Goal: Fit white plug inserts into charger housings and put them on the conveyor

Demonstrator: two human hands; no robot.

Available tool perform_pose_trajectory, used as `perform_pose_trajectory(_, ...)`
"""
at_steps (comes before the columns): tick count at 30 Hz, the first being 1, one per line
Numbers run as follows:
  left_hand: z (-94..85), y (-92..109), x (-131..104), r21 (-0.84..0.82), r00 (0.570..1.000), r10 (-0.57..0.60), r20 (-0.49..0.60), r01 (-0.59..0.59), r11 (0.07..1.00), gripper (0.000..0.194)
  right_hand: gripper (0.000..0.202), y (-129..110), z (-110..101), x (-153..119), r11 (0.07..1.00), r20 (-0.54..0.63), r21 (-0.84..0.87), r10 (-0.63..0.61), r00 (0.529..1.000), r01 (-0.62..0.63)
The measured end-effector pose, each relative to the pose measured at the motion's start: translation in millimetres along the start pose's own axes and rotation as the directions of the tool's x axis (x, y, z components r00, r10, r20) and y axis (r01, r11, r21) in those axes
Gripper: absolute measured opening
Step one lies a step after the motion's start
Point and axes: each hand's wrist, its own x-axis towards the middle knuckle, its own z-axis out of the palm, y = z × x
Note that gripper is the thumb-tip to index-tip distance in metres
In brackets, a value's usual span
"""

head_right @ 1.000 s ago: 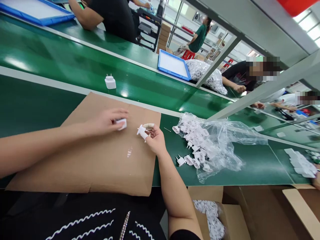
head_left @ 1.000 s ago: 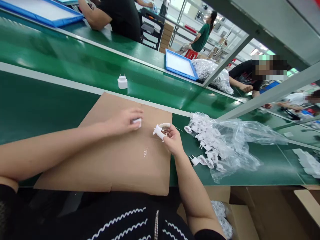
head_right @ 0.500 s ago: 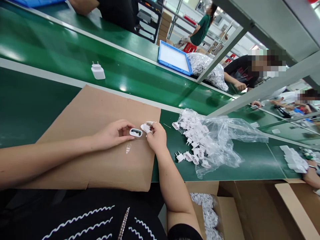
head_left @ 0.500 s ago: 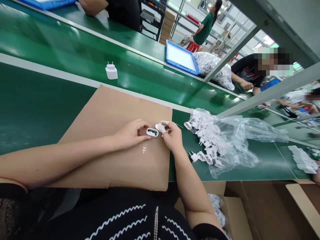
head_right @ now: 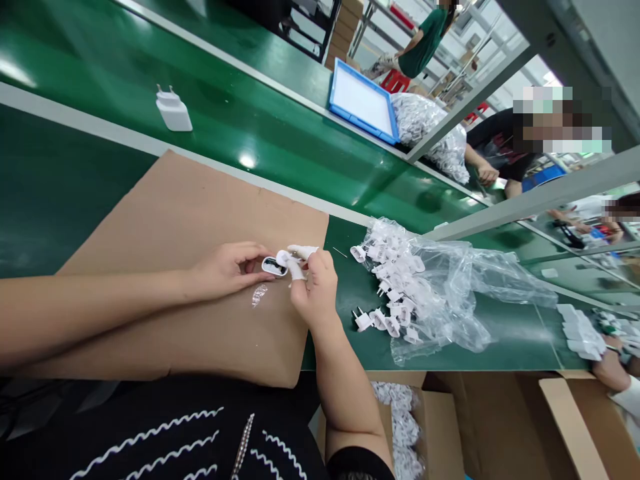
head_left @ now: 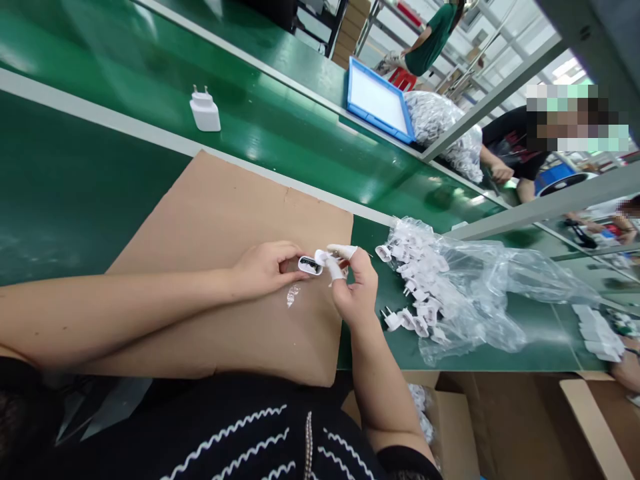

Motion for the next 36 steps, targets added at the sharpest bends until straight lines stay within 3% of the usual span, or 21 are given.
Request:
perform_pose_trajectory(6,-0.1,-1,1,-0.007,1.0,-0.01,0.002,0.01,1.0,0.031,0.028,-7,8,-2,0.986,0.145,-0.098,-0.123,0.982,0.138)
perform_pose_trajectory(14,0.7,0,0,0.019,1.0,-0.016,-0.003,0.016,1.0,0.035,0.026,-7,13,-4,0.988,0.072,-0.106,-0.108,0.991,0.116)
perform_pose_trajectory(22,0.7,0,-1,0.044,1.0,0.003,0.005,-0.003,0.999,0.036,0.029,-8,13,-5,0.97,0.188,-0.202,-0.099,0.977,0.137)
perform_pose_trajectory(29,11.4,-5,-10,0.337,0.985,0.169,-0.019,-0.153,0.929,0.046,0.026,-20,13,-3,0.895,0.201,-0.372,-0.182,0.963,0.247)
perform_pose_trajectory(33,12.2,-4,-10,0.576,0.98,0.2,0.019,-0.174,0.798,0.056,0.024,-20,16,-3,0.911,0.166,-0.381,-0.099,0.981,0.156)
perform_pose_trajectory(36,8.9,-1,-10,0.632,0.973,0.23,0.003,-0.18,0.754,0.059,0.023,-18,20,-5,0.94,0.128,-0.334,-0.021,0.992,0.063)
